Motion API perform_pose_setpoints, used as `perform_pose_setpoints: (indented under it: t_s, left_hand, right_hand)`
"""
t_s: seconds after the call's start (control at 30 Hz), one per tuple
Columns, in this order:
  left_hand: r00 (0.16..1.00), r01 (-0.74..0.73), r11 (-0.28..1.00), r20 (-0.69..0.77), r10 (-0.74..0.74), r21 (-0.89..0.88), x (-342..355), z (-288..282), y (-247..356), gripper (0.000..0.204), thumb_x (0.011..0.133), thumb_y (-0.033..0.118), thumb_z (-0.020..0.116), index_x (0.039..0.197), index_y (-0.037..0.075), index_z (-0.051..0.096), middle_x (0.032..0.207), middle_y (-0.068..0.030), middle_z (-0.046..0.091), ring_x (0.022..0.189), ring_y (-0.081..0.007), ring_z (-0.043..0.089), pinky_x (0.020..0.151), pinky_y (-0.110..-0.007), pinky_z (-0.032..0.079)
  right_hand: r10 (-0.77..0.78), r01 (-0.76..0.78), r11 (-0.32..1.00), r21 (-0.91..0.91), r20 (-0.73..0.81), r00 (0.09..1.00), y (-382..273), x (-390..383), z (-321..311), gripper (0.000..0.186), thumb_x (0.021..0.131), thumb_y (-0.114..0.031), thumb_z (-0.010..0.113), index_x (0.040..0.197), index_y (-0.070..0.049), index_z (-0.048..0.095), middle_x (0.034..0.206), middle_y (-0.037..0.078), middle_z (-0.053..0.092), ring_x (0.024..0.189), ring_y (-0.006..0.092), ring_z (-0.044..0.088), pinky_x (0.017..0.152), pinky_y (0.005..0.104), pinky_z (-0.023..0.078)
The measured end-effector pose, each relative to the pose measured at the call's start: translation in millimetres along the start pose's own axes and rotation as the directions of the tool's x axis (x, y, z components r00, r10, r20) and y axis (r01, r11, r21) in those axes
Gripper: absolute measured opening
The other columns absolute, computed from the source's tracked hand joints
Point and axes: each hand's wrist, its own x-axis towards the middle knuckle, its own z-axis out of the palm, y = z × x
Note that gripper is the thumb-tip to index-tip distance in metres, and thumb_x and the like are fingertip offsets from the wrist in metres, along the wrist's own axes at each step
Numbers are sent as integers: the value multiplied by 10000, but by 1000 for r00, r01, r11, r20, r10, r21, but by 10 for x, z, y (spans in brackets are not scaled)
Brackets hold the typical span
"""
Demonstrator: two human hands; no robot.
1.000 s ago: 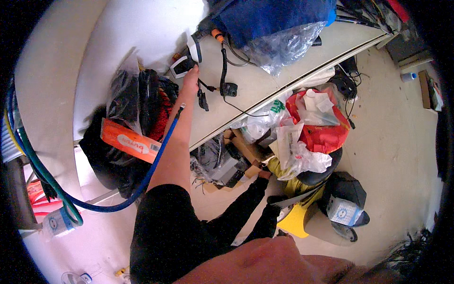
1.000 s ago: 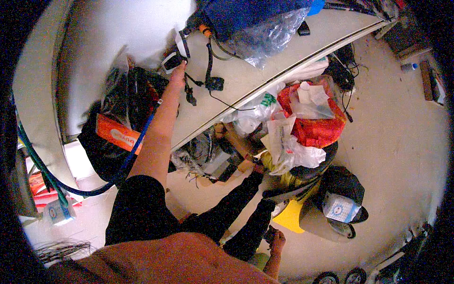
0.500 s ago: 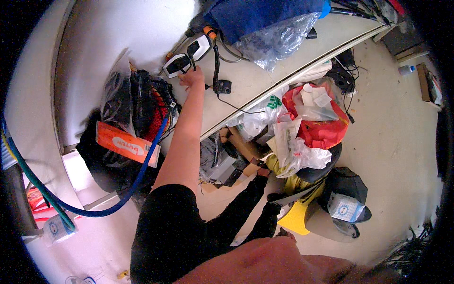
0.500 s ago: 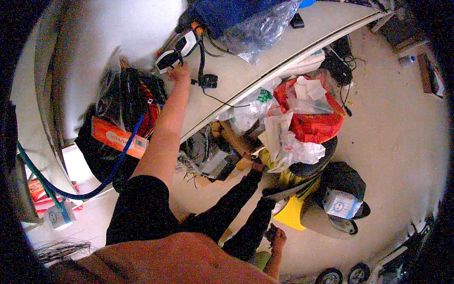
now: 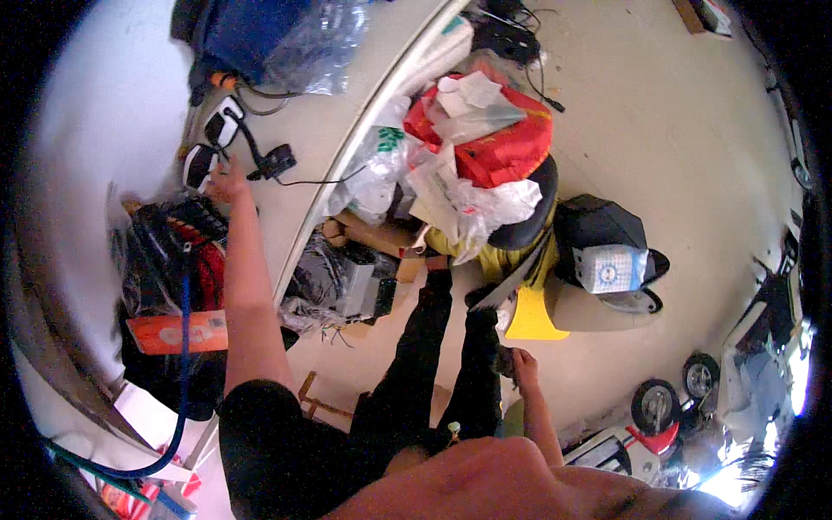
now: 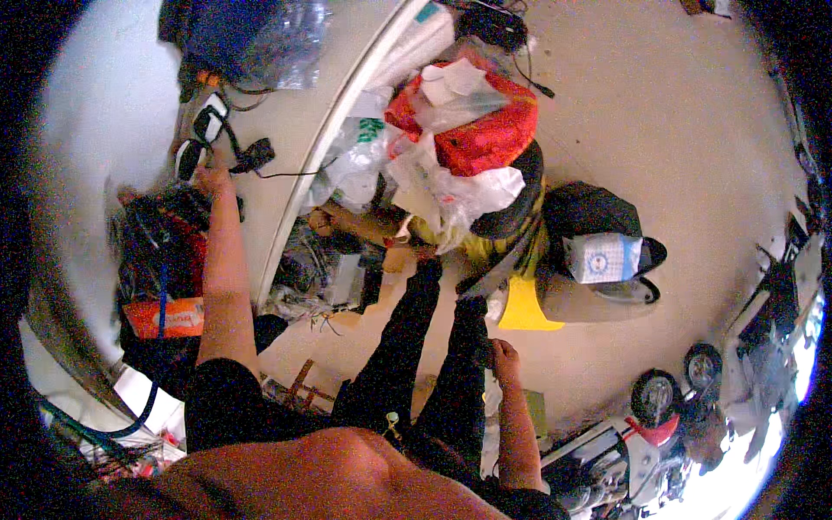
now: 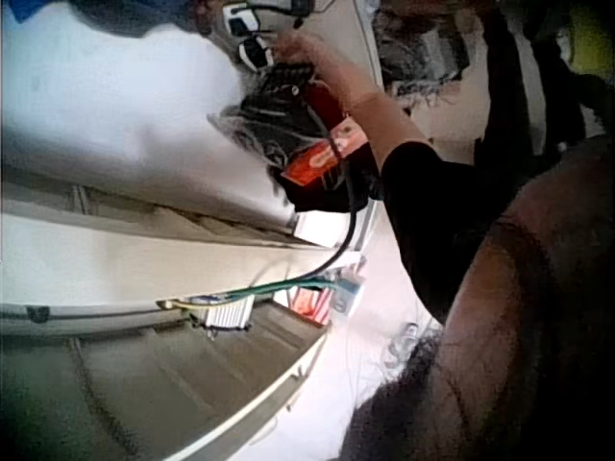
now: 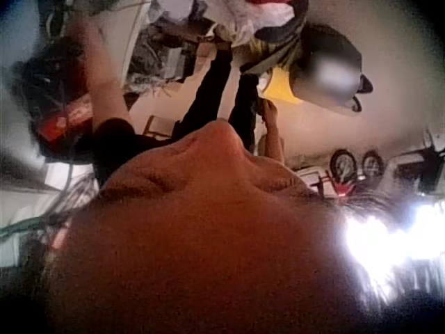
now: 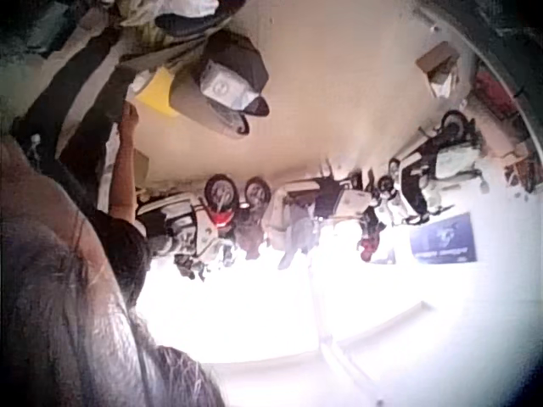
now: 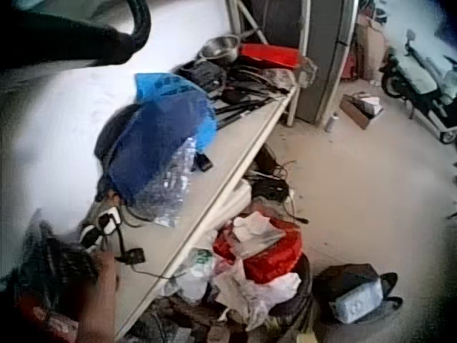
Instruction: The person wipes a white metal shelf with a dark cloth, moving items like a black bag and a helmet aside to reach the surface. They then wipe the helmet and a black seat cushion before placing them back on the shelf. The person also handles a plastic bag and a small box during the process.
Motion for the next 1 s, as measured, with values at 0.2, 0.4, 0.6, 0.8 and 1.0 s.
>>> perform_pose_setpoints:
  t_s: [0.2,0.4,0.6,0.8,1.0]
  left_hand:
    - [577,-405,489,199,792,-773,-2041,-1256,1411,300,673,49,650,959,53,559,1094,-134,536,1055,-298,464,915,-389,357]
    - [13,-571,251,297,955,-782,-3863,-945,2123,725,617,299,739,1255,164,423,1329,-134,319,1184,-352,335,971,-500,289]
    - [59,-776,377,537,841,-505,-4343,-765,2518,972,551,383,767,1348,173,252,1330,-157,321,1132,-365,403,943,-543,290]
    - [270,-493,716,695,666,-495,-4302,96,2095,724,626,317,703,1248,87,411,1070,-191,560,973,-333,547,848,-416,419]
    - [697,-217,878,562,446,-427,-3707,-218,1826,497,684,209,629,1123,17,500,977,-191,588,924,-362,549,806,-394,435]
  right_hand:
    - [-6,6,1000,-21,22,1000,371,58,178,298,867,-259,523,968,6,615,807,57,618,717,124,548,665,251,444]
    - [-74,82,996,-42,156,985,215,206,57,302,849,-260,540,1005,-10,604,821,83,626,726,134,559,675,269,450]
    - [-409,423,892,-161,112,905,90,1340,15,536,747,-138,624,1245,-101,431,908,86,609,773,170,579,745,298,457]
    - [-276,273,940,203,-15,961,-874,2618,63,825,697,-272,722,1325,-24,248,1136,161,525,1011,242,520,830,324,426]
    - [-120,70,916,394,103,987,-1459,2591,7,895,598,-423,772,1245,35,358,1176,159,499,1057,246,489,856,346,411]
